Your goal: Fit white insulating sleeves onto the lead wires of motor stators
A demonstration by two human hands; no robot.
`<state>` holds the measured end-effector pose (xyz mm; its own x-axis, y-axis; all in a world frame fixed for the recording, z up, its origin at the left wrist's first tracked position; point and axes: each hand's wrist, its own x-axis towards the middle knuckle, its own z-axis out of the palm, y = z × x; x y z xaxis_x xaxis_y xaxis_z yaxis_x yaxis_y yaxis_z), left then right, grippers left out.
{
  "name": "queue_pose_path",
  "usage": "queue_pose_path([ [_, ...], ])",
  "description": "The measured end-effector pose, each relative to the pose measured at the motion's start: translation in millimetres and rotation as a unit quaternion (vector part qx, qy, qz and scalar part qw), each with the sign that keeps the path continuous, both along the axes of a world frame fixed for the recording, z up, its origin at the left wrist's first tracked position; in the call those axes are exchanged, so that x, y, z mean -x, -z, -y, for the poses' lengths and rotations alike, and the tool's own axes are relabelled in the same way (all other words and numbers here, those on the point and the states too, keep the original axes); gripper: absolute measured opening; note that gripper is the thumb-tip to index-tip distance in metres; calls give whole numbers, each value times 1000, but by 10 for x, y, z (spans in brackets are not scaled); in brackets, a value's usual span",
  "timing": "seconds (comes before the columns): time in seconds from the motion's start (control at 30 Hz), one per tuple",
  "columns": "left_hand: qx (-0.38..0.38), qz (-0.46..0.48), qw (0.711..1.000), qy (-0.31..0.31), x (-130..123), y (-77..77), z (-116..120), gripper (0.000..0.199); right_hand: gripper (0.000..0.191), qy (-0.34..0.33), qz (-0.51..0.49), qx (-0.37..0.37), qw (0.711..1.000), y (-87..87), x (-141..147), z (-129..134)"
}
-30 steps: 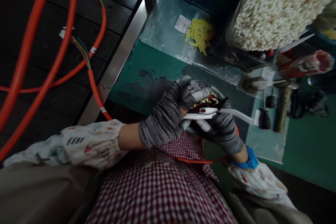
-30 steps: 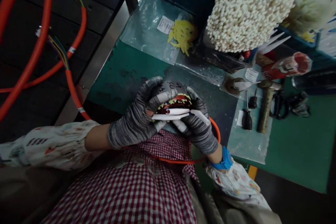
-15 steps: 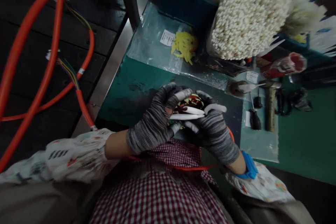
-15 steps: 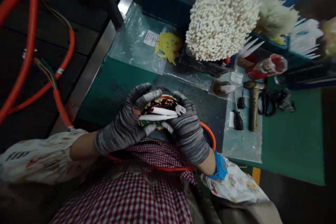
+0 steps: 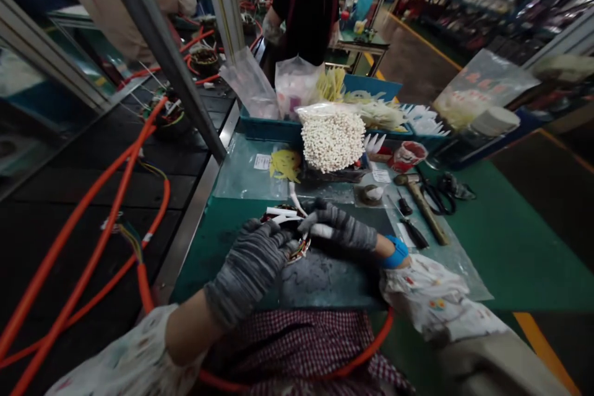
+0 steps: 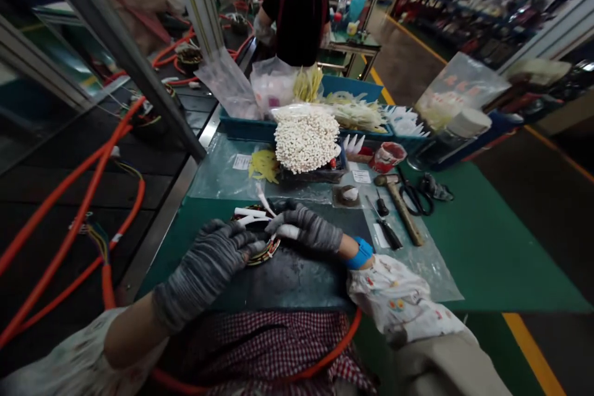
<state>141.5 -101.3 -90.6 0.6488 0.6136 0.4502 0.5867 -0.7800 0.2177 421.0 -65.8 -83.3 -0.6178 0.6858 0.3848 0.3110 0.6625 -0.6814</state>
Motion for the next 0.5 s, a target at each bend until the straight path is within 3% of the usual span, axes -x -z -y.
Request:
queue_pose_path([
  [0.07,-13,-35,999,6,-73,-29,129,34,27,129,-5,-54,990,-27,-198,-29],
  [0.13,-16,-50,999,-5,-115,-26,243,38,20,283,6,-147,948,-68,-386,-127],
  [0.2,-24,-25,999,-25,-140,38,313,44,18,377,21,-218,900,-99,-510,-282],
  [0.37,-81,58,994,-33,-176,291,280,31,21,403,71,-269,872,-61,-503,-679],
  [0.5,-76,73,994,-18,-149,361,222,36,19,403,66,-280,869,-28,-445,-743],
])
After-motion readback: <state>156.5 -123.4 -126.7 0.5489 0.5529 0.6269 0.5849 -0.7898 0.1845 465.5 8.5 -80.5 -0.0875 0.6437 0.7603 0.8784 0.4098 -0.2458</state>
